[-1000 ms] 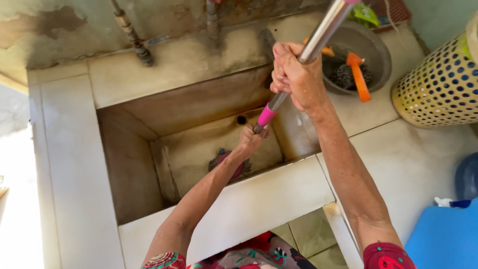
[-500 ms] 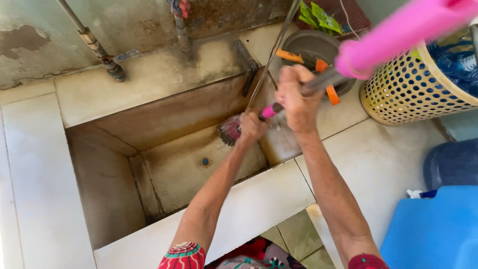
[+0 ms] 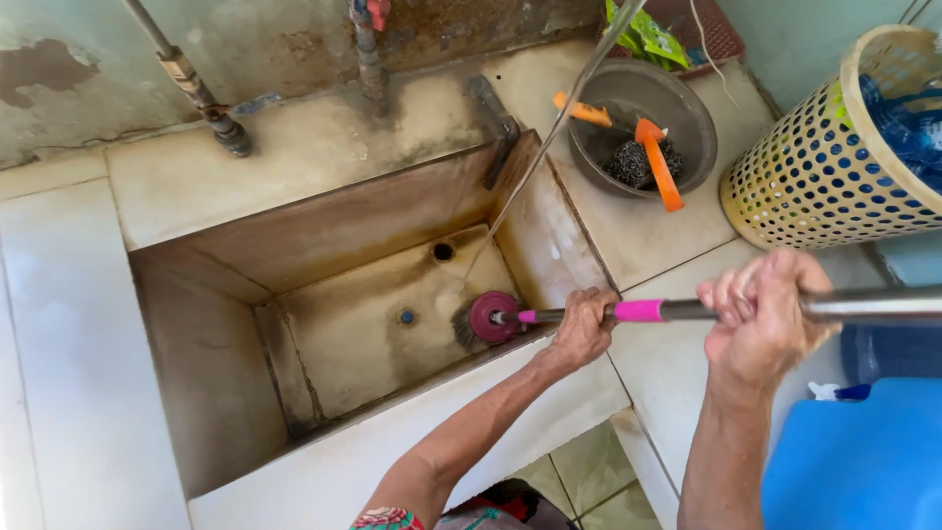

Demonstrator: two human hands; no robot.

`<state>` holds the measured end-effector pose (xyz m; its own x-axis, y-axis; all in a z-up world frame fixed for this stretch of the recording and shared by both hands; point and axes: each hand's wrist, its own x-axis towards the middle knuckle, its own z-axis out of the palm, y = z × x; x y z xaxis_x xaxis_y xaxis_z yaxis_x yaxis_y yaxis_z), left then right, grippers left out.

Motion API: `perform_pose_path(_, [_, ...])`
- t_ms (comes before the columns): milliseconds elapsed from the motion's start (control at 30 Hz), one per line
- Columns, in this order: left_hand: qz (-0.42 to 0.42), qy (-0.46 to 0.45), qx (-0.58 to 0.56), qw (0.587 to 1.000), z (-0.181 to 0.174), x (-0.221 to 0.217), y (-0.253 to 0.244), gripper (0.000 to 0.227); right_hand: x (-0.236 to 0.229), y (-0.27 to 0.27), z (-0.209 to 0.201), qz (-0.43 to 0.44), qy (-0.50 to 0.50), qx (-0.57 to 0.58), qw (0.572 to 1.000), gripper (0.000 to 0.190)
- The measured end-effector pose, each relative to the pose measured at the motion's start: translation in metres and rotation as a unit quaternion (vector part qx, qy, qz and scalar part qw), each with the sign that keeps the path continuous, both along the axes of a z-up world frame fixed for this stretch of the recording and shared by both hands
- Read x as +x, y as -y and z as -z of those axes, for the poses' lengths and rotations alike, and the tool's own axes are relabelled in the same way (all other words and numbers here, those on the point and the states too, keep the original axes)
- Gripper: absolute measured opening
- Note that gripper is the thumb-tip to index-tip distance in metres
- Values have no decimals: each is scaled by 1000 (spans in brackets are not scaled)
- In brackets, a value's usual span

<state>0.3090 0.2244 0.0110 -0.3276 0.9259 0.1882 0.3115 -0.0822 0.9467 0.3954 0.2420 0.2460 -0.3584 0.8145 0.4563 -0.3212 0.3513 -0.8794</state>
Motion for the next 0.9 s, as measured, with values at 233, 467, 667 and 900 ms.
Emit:
perform_pose_path(233, [-49,-71,11,996,36,-7,-42,23,16,-4,47,78,-93,-9,993,38])
perform_pose_path(467, [-41,-142,36,988,47,-39,-49,26,2,-2,69,113,-149,9,982,45])
perform_pose_path(667, [56,-141,-66,986,30,-65,-17,13,-2,41,58,90,-126,1,988,41])
perform_pose_path(900, [-66,-179,-91,977,40,-110,52,18,-29,58,69,-15,-159,-60,985,52])
